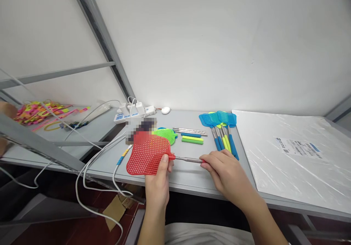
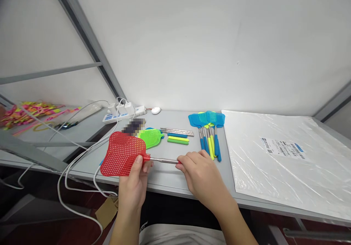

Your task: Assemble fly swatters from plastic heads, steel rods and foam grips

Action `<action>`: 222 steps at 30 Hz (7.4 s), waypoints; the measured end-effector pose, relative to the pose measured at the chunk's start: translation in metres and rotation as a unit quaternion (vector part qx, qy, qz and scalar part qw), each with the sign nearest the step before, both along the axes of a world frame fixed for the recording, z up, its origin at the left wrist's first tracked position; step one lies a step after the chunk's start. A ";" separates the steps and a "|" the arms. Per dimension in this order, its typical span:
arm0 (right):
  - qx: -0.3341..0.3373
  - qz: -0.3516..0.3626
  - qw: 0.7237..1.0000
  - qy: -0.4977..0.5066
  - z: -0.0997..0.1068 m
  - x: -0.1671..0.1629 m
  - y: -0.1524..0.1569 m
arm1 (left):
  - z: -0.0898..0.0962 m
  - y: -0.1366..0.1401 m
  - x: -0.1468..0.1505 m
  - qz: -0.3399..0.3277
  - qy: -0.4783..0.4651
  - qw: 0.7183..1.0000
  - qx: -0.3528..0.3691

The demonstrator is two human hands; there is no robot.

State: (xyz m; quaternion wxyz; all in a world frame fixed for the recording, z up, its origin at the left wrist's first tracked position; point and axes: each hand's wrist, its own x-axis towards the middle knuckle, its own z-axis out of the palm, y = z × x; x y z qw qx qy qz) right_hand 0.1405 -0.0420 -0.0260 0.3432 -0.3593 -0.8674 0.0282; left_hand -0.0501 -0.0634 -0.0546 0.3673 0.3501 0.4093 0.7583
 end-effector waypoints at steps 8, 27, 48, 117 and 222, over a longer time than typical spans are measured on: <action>0.050 -0.016 0.998 0.040 0.009 0.000 -0.004 | -0.004 -0.005 -0.003 0.017 0.027 0.999 -0.007; 0.195 -0.036 0.979 -0.056 0.003 -0.007 -0.004 | 0.005 -0.007 0.017 -0.061 -0.150 0.987 0.004; 0.081 0.006 0.990 -0.118 0.028 0.006 -0.019 | -0.005 -0.013 0.012 -0.154 0.019 0.988 0.015; -0.311 -0.042 0.945 -0.091 0.019 0.044 -0.017 | 0.008 -0.011 0.021 -0.017 -0.180 0.982 0.057; 0.117 -0.214 0.938 -0.245 -0.020 0.148 -0.025 | 0.012 0.023 0.088 -0.181 -0.018 0.980 -0.075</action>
